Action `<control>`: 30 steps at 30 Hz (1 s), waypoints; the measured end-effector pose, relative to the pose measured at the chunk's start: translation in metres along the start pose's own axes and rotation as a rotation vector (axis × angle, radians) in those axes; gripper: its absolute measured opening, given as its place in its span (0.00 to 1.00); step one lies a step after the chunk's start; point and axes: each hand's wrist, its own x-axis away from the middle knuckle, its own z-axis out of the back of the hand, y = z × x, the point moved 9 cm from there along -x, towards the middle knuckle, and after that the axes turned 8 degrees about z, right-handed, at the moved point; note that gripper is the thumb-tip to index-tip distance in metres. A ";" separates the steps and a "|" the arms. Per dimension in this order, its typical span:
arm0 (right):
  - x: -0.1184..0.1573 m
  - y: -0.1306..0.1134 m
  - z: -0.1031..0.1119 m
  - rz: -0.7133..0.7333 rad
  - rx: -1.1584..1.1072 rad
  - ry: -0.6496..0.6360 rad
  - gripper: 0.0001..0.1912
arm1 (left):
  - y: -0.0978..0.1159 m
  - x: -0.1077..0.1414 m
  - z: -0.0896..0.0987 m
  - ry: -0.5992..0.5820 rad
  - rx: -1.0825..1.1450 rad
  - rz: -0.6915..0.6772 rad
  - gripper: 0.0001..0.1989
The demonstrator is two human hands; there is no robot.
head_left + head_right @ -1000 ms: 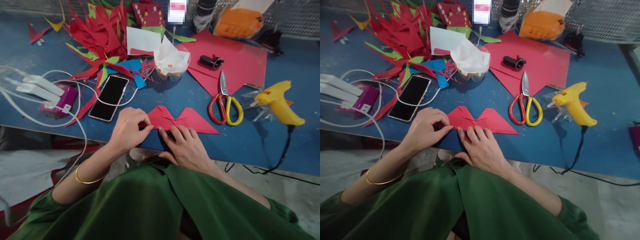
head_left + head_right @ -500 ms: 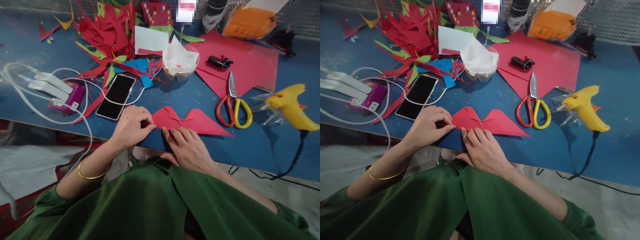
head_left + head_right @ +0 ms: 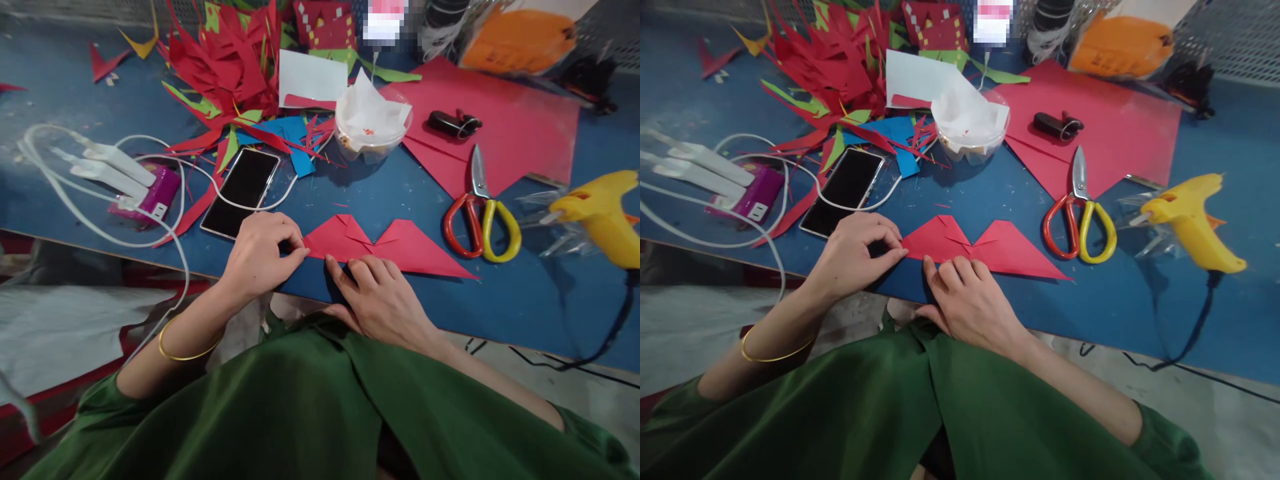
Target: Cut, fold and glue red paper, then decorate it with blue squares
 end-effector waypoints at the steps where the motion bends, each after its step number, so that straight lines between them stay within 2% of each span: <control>1: 0.000 0.000 0.000 0.003 -0.001 -0.005 0.37 | -0.001 0.000 0.000 -0.001 -0.020 0.013 0.08; 7: -0.002 -0.001 -0.001 0.003 0.009 -0.023 0.36 | -0.003 0.006 0.002 -0.004 -0.131 0.063 0.07; 14: 0.000 -0.002 -0.001 0.010 0.027 -0.004 0.34 | -0.009 0.017 0.018 0.082 -0.331 0.060 0.07; 16: 0.000 -0.002 -0.001 0.011 0.029 -0.007 0.33 | -0.006 0.025 0.024 0.154 -0.391 0.044 0.08; 19: 0.001 -0.002 -0.002 0.012 0.027 -0.011 0.32 | 0.010 0.043 0.033 0.362 -0.410 -0.032 0.05; 20: 0.001 -0.002 -0.002 0.012 0.028 -0.011 0.32 | 0.019 0.049 0.029 0.396 -0.389 -0.100 0.04; 21: 0.001 -0.002 -0.003 0.010 0.031 -0.011 0.32 | 0.028 0.055 0.021 0.376 -0.365 -0.183 0.06; 23: 0.001 -0.002 -0.003 0.005 0.035 -0.013 0.32 | 0.045 0.065 -0.006 0.248 -0.336 -0.359 0.12; 24: 0.001 -0.002 -0.003 0.004 0.038 -0.014 0.32 | 0.050 0.069 -0.017 0.207 -0.347 -0.404 0.15; 27: 0.003 -0.003 -0.003 0.011 0.041 -0.011 0.33 | 0.053 0.075 -0.035 0.179 -0.417 -0.405 0.23; 30: 0.006 -0.003 0.000 0.000 0.045 0.004 0.36 | 0.051 0.078 -0.037 0.204 -0.441 -0.367 0.27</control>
